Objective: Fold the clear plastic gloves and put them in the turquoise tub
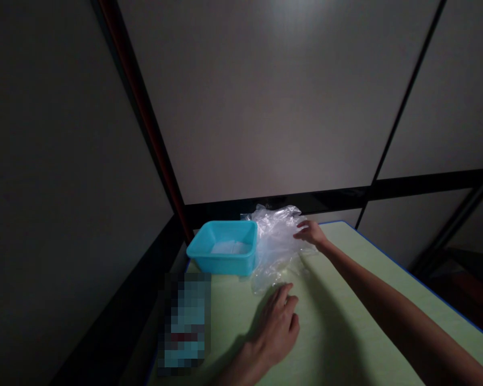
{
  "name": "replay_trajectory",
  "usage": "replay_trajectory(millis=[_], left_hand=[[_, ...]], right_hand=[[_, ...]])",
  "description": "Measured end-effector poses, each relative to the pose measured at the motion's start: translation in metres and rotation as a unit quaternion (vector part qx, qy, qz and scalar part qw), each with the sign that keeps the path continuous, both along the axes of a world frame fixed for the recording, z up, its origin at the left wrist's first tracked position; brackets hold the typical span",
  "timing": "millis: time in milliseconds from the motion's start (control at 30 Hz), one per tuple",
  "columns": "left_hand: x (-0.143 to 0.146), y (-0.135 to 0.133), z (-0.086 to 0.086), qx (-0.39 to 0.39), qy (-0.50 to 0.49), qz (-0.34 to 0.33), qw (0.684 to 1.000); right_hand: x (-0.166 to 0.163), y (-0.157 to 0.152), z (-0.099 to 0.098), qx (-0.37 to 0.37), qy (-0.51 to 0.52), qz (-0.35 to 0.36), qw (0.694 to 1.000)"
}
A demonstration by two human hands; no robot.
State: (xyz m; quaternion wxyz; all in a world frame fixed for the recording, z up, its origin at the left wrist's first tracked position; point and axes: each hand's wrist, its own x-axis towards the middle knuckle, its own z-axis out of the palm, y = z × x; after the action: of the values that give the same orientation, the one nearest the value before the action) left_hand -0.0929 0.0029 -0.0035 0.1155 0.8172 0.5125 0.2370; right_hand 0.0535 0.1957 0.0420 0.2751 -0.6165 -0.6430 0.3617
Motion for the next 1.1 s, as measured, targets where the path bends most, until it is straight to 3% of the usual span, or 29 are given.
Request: replay_trajectory(millis=[300, 500, 700, 933, 1100], left_hand=[[-0.001, 0.000, -0.004, -0.004, -0.006, -0.011, 1.000], [-0.003, 0.001, -0.004, -0.003, -0.005, -0.010, 1.000], [-0.004, 0.004, -0.005, -0.018, -0.023, -0.016, 0.999], [-0.002, 0.008, -0.009, -0.046, -0.060, -0.011, 0.997], [-0.001, 0.009, -0.009, -0.050, -0.091, 0.011, 0.995]], right_hand=[[-0.009, 0.009, 0.044, 0.198, 0.037, 0.030, 0.979], [0.000, 0.002, 0.065, 0.241, 0.086, 0.056, 0.965], [0.039, -0.027, 0.064, 0.187, 0.167, 0.099, 0.963], [0.099, -0.062, 0.020, 0.043, 0.305, 0.074, 0.948], [0.120, -0.101, 0.001, -0.091, 0.241, 0.196, 0.946]])
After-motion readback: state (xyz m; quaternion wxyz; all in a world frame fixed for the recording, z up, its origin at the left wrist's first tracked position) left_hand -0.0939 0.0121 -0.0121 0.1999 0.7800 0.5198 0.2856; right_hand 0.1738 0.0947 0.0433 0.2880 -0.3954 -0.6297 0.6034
